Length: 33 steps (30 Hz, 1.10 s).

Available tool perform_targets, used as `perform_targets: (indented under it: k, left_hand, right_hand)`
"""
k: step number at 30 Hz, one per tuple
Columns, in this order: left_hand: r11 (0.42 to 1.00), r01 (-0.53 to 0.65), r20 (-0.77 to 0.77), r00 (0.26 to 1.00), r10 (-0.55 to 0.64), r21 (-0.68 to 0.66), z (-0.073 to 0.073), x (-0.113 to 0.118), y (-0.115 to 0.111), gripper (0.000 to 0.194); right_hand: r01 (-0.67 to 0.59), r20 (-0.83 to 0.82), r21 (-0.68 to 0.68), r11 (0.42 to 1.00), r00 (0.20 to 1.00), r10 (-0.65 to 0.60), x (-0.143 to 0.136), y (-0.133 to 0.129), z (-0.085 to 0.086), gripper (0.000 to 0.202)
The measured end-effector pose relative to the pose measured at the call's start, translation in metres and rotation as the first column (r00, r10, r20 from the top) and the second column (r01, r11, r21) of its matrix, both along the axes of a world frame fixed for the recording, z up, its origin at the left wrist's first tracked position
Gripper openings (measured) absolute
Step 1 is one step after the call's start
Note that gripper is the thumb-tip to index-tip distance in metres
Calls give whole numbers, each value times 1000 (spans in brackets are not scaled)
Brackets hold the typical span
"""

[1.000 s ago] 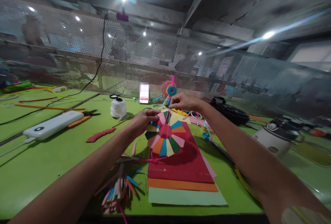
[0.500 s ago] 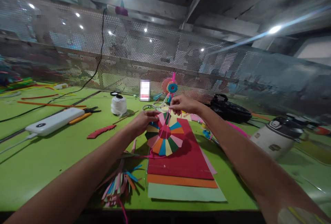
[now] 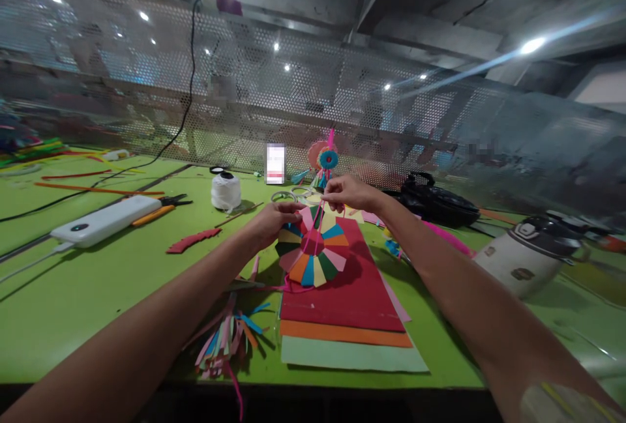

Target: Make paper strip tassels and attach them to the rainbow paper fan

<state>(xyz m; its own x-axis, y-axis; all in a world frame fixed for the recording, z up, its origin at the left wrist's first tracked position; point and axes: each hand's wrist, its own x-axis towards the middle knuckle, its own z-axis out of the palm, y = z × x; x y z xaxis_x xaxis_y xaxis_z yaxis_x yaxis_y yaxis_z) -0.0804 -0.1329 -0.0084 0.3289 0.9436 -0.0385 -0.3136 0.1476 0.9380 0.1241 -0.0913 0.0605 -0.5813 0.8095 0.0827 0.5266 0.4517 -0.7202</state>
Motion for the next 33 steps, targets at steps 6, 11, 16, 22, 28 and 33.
perform_targets:
  k: [6,11,16,22,28,33]
  left_hand:
    - [1000,0,-20,1000,1,8,-2,0,1,33]
    - [1000,-11,-57,998,12,21,-3,0,1,37]
    - [998,-11,-116,993,18,56,-4,-1,0,41]
    - [988,1,-209,977,32,156,-7,1,2,42]
    - [897,158,-495,866,76,413,-11,1,7,63]
    - [776,277,-702,656,278,566,-13,3,8,70]
  right_hand:
    - [2,-80,-34,999,997,-5,-3,-4,-2,17]
    - [39,-180,-131,991,982,-62,-6,-10,-6,15]
    - [103,-232,-200,974,961,-149,-8,-9,-14,14]
    - [95,-252,-206,974,957,-147,-7,-7,-20,14]
    - [100,-255,-199,975,955,-150,-6,-6,-24,14]
    - [113,-263,-195,974,951,-162,-7,-6,-27,14]
